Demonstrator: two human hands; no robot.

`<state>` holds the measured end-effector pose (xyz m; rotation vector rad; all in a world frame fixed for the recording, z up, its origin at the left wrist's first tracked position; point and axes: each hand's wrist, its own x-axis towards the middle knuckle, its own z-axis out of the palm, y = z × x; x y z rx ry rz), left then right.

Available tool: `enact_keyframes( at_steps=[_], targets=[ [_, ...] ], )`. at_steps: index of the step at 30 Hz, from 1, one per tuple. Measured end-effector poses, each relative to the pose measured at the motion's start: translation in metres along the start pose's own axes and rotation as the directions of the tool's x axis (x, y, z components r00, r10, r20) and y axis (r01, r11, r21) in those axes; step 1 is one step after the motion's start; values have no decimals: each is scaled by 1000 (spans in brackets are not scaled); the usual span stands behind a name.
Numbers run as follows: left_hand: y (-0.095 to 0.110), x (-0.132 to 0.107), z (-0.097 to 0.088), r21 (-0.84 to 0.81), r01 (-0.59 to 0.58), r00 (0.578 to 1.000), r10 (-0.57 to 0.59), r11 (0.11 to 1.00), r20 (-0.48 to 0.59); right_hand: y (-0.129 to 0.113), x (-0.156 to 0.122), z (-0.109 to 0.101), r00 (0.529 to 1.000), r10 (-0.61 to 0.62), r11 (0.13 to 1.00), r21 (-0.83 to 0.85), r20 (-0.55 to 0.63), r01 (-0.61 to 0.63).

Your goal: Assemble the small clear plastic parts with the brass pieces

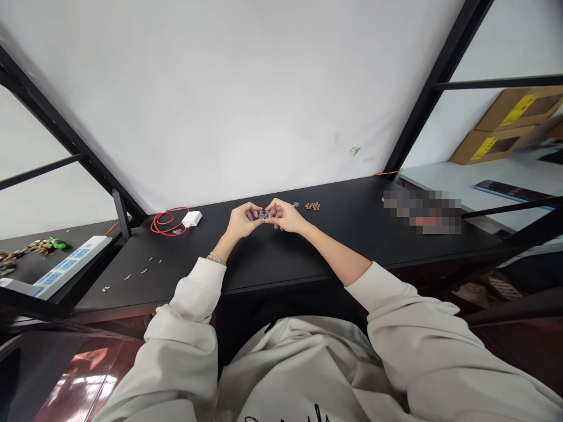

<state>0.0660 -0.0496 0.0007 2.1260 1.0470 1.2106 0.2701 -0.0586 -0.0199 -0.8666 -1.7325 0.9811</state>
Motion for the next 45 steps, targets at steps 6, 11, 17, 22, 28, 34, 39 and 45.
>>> enact_keyframes(
  at_steps=[6,11,17,22,28,34,39,45],
  targets=[
    [0,0,0,-2,-1,1000,1,1000,3,-3,0,1,1000,19,998,54,-19,-18],
    [-4,0,3,-73,75,996,-72,995,47,-9,-1,3,989,145,961,240,-10,-138],
    [-9,2,5,-217,207,974,-179,954,143,-14,-1,6,935,344,851,393,84,-348],
    [-10,3,8,-313,268,953,-202,911,226,-12,-1,10,907,395,827,375,143,-419],
    [-6,1,9,-313,298,943,-227,902,243,-5,0,12,954,293,912,281,61,-298],
    [-6,2,8,-283,335,928,-262,899,264,-6,-1,9,978,200,976,74,55,-204],
    [-6,2,9,-271,323,931,-254,907,261,-9,0,8,988,132,990,-63,84,-127],
    [-4,1,10,-242,292,943,-235,925,236,-6,2,7,979,179,982,-87,101,-170]
  ],
)
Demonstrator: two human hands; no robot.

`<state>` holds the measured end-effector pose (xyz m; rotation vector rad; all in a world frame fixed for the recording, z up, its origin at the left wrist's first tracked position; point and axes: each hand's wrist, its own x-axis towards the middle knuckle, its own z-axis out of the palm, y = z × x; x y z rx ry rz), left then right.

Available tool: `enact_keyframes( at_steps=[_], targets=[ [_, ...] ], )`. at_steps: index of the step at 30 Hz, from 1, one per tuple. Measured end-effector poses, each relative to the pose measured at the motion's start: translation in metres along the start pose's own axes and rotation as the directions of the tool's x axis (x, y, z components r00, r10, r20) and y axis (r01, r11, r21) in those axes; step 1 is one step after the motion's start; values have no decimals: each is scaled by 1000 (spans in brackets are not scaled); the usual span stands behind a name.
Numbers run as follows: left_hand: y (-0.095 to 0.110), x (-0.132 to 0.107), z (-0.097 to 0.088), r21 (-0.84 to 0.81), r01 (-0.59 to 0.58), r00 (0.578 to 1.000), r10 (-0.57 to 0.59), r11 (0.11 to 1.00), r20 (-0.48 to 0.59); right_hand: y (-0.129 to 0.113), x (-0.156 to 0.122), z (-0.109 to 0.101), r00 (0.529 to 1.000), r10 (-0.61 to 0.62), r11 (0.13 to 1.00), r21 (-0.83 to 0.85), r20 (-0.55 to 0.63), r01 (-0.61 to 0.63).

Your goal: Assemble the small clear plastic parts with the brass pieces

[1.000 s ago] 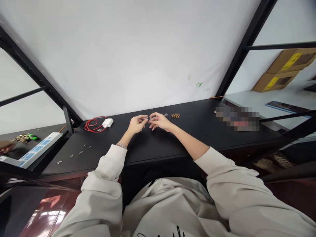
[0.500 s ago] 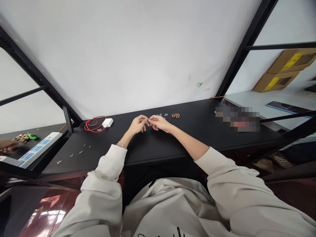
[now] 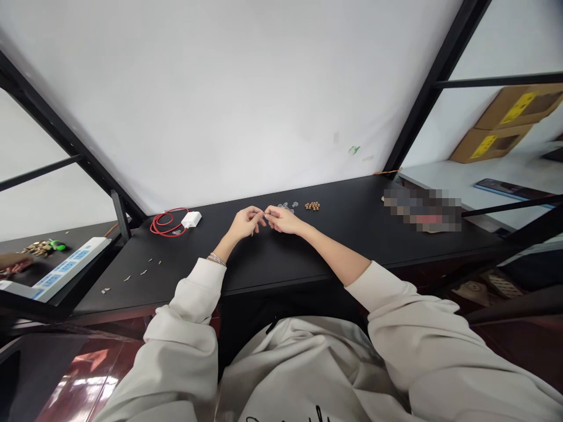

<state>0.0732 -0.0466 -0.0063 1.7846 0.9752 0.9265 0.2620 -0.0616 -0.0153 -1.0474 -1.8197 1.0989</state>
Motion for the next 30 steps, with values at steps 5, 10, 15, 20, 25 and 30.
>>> enact_keyframes(
  at_steps=[5,10,15,20,25,30],
  targets=[
    [0,-1,-1,9,-19,1000,19,1000,-13,1,0,0,999,28,1000,9,23,-29],
    [1,-1,-1,4,-21,1000,21,1000,-17,0,-1,-1,999,-43,988,-152,-19,40],
    [2,0,0,-20,-18,1000,17,1000,-26,-6,-3,0,1000,-23,985,-171,-22,18],
    [1,0,0,-4,-52,998,51,999,-32,-13,-4,5,991,137,982,127,0,-136],
    [-2,-1,0,84,-100,994,103,991,-36,-18,-6,7,969,237,891,380,73,-246],
    [-3,-2,0,154,-145,987,153,977,-42,-21,-6,7,958,275,845,452,88,-284]
  ],
)
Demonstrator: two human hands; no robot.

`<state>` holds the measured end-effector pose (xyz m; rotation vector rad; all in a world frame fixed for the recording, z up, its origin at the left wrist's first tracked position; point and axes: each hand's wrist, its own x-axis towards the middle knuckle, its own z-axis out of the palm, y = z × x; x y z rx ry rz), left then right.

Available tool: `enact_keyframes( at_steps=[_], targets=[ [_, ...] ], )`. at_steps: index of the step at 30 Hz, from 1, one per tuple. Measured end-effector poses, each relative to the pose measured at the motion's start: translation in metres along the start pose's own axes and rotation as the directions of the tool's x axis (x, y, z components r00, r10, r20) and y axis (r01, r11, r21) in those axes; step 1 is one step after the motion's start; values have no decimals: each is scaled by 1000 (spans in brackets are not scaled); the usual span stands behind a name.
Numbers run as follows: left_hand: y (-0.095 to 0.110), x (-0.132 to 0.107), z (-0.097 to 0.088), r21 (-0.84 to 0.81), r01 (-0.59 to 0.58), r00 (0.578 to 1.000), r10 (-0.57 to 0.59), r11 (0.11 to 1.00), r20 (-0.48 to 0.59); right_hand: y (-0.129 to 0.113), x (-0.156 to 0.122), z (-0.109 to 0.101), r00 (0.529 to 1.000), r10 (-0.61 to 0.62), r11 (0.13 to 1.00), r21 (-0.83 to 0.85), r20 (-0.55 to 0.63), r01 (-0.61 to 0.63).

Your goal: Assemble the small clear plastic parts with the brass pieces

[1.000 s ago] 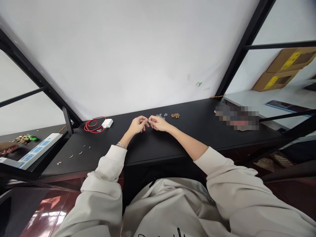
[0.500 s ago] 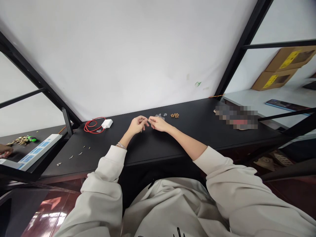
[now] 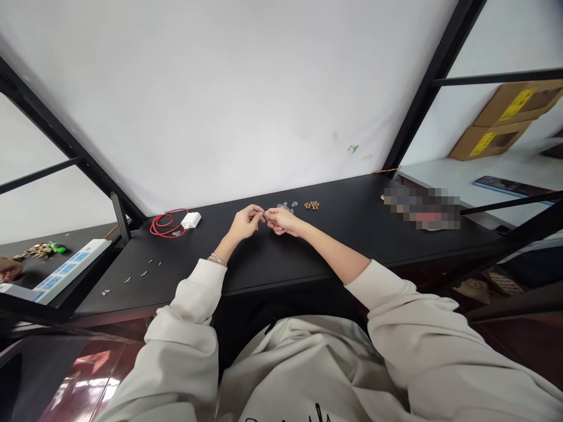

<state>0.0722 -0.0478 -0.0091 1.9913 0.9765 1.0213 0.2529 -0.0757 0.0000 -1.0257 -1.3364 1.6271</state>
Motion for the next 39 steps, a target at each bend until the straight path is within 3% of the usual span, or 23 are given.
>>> enact_keyframes(
  at_steps=[9,15,19,23,29,39],
  targets=[
    [2,0,-8,-24,11,997,-13,1000,-72,-3,3,-6,996,13,994,113,-91,-3],
    [4,-3,-4,-12,35,998,-35,999,52,-3,2,-2,988,40,994,110,-151,-24],
    [4,-4,-5,111,38,996,-47,993,80,-2,0,0,991,61,992,115,-122,-47],
    [8,-6,-5,276,-46,995,19,960,98,-1,1,-1,990,70,987,151,-122,-51],
    [17,-10,13,496,-120,992,126,860,21,-1,2,0,986,81,989,138,-144,-61],
    [20,-10,12,518,-119,986,163,847,-40,-4,-1,-1,989,60,996,71,-136,-51]
  ],
)
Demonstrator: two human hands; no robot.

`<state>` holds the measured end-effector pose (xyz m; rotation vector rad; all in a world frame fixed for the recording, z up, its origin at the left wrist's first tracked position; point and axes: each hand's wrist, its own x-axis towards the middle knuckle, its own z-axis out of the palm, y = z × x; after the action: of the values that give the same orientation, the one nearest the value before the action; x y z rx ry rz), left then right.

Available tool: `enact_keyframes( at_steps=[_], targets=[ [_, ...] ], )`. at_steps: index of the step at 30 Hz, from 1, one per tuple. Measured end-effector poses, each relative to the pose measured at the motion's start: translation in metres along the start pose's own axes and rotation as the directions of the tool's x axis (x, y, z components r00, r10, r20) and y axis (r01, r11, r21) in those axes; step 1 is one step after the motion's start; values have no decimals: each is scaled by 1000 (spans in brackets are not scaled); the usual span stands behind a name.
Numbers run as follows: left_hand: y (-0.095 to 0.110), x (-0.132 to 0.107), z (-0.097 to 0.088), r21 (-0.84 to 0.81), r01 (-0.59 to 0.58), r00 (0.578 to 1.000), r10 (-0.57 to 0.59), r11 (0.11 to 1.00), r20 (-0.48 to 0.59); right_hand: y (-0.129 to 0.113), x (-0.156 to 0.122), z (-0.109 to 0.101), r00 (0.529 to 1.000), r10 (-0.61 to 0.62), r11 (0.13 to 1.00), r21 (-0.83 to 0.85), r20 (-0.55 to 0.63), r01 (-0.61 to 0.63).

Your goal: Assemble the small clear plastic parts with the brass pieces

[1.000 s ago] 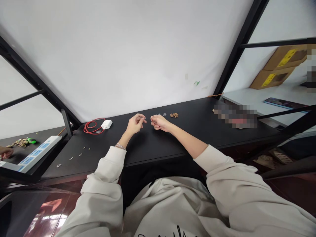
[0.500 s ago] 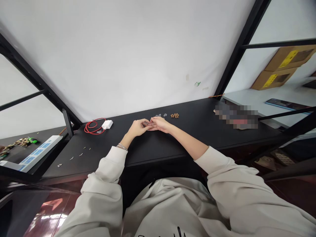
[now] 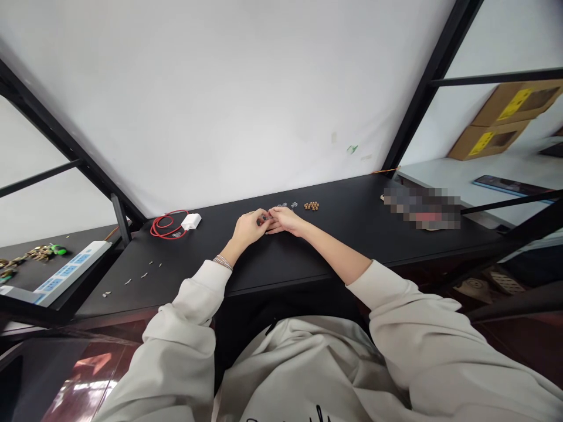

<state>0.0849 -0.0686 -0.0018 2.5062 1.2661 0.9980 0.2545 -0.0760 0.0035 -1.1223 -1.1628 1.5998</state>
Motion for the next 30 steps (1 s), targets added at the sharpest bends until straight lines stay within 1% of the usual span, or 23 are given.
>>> enact_keyframes(
  at_steps=[3,8,11,14,16,18,20,23,25,28,30],
  targets=[
    [-3,1,2,-50,27,999,-28,998,-17,1,1,-1,1000,-25,999,-46,-16,24],
    [-8,1,6,-233,154,984,-170,960,-54,3,5,0,992,-108,980,-176,-58,96],
    [-8,1,7,-280,167,978,-194,945,-73,5,7,0,986,-149,967,-218,-77,129],
    [-7,2,8,-356,204,968,-243,912,-66,7,9,-2,966,-239,935,-292,-100,202],
    [-6,2,9,-440,258,952,-304,860,-35,8,9,-3,931,-349,870,-405,-103,281],
    [-4,2,10,-527,311,931,-364,791,3,9,7,-4,887,-455,776,-523,-77,353],
    [-2,3,11,-599,347,913,-407,722,38,8,4,-4,849,-526,690,-604,-40,399],
    [1,4,10,-682,394,883,-459,617,94,6,-1,-4,801,-599,578,-689,7,438],
    [2,4,8,-726,431,861,-485,536,153,4,-4,-3,774,-632,501,-741,40,447],
    [4,5,4,-765,478,837,-489,432,246,3,-6,-1,748,-659,395,-808,82,436],
    [5,5,3,-778,493,830,-479,391,285,3,-6,-1,739,-668,347,-839,93,419]
  ],
)
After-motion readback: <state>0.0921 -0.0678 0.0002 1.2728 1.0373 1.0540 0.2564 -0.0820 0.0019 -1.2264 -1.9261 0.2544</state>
